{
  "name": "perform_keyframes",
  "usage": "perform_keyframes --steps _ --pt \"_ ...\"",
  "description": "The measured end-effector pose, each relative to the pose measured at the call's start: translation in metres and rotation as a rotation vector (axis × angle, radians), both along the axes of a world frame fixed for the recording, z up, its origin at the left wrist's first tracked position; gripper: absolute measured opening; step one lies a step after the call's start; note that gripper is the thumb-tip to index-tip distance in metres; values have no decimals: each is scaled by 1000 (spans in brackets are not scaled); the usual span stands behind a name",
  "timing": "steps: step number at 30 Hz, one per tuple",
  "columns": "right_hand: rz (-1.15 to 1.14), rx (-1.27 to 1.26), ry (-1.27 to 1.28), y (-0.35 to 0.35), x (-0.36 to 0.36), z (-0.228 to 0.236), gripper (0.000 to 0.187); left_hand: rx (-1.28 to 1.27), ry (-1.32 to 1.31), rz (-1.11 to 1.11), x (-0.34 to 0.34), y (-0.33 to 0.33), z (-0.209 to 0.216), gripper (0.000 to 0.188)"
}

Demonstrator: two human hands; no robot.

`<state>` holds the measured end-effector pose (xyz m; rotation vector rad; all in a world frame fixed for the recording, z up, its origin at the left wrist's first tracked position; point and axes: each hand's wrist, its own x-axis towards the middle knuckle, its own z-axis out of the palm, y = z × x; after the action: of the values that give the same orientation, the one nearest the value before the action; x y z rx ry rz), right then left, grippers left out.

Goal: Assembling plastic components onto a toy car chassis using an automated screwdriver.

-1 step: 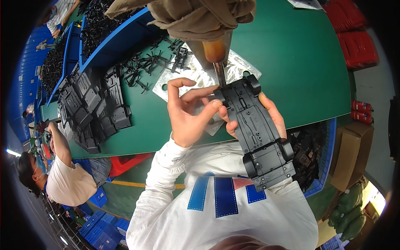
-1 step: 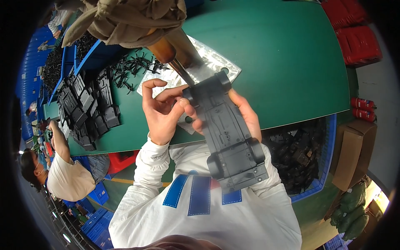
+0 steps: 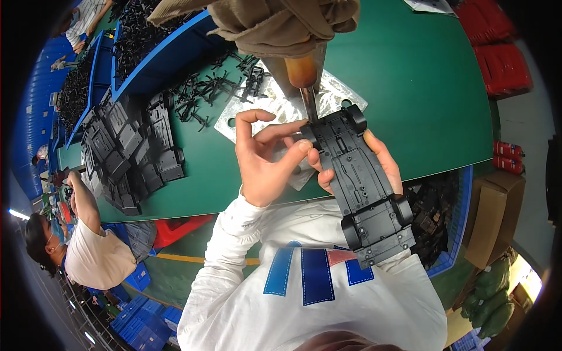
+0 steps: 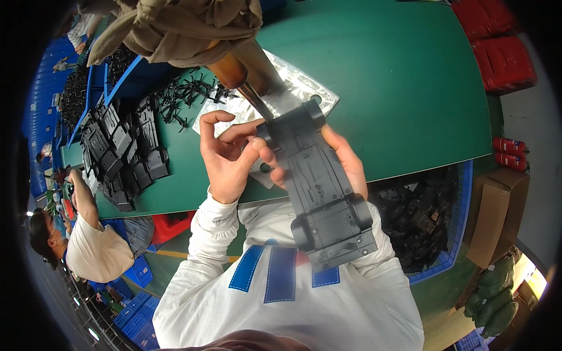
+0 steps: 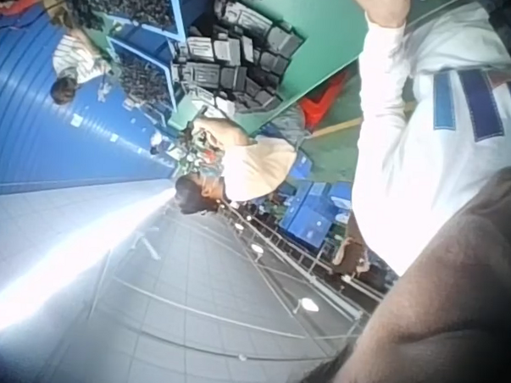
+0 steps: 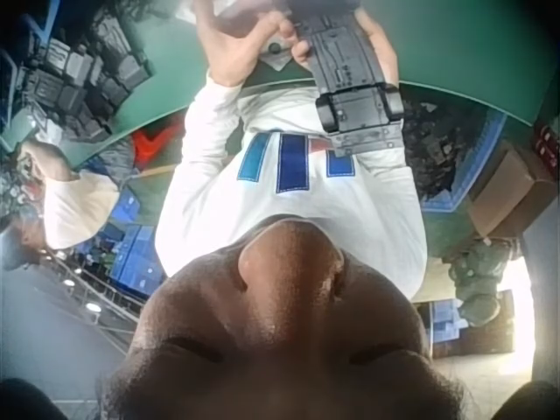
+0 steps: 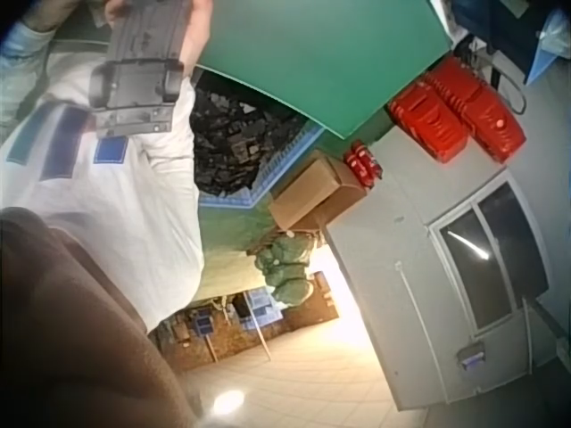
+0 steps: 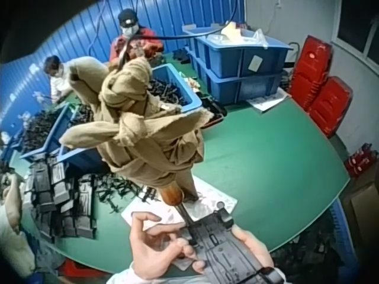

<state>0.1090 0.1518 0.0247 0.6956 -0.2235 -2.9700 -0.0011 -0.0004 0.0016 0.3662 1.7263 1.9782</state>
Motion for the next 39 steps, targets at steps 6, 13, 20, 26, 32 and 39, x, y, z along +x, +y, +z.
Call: perform_keyframes --steps 6,13,20,26,32,39 --pt "14 8 -20 1 0 1 59 1 -3 -1 0 0 0 59" --pt "-13 -45 -8 1 0 1 58 4 -5 4 0 1 0 59" --pt "4 -55 31 2 3 -22 57 -5 -31 -14 -1 -1 -4 59" --pt "23 -181 -28 -5 3 -21 63 -37 -56 -14 0 -8 -2 60" --pt "98 -180 130 -7 9 -27 65 -70 -28 53 -1 -19 -2 71" --pt "111 -93 98 -12 8 -20 66 -42 -7 107 -2 -23 -2 81"
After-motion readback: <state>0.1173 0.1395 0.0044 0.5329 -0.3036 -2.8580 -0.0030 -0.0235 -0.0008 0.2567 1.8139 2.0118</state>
